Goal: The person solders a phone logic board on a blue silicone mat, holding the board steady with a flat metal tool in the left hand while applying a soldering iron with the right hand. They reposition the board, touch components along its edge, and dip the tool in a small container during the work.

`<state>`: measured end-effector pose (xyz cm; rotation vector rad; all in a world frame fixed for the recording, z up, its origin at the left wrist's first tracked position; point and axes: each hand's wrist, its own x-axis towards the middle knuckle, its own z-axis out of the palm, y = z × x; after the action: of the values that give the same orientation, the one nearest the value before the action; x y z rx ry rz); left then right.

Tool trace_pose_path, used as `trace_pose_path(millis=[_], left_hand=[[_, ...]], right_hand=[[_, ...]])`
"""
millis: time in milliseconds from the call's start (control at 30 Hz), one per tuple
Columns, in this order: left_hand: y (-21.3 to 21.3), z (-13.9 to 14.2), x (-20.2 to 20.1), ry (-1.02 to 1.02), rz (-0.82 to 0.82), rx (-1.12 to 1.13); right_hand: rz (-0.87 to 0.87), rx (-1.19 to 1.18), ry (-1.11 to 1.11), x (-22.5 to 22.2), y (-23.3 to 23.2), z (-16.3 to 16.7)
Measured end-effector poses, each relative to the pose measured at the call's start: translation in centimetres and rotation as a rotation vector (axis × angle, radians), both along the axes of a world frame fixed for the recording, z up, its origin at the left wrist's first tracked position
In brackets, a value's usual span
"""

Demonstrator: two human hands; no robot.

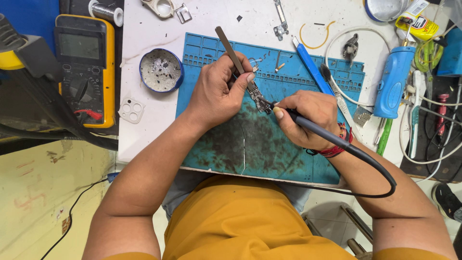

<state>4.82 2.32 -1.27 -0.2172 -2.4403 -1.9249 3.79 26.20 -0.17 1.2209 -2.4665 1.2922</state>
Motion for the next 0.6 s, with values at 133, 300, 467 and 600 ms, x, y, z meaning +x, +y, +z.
trace_pose_path(millis=[133, 300, 467, 600], left_hand=[[-0.03, 0.01, 0.01, 0.01, 0.006, 0.001], [-0.04, -0.02, -0.02, 0.005, 0.003, -0.009], [-0.06, -0.04, -0.01, 0.007, 0.005, -0.007], [0.02, -0.04, -0.06, 0.004, 0.004, -0.007]], right_hand=[[0.008, -0.008, -0.003, -0.03, -0.04, -0.02], [0.008, -0.001, -0.004, 0.03, 0.01, 0.01], [0.006, -0.002, -0.009, -0.03, -0.06, -0.08], [0.006, 0.002, 0.002, -0.02, -0.02, -0.02]])
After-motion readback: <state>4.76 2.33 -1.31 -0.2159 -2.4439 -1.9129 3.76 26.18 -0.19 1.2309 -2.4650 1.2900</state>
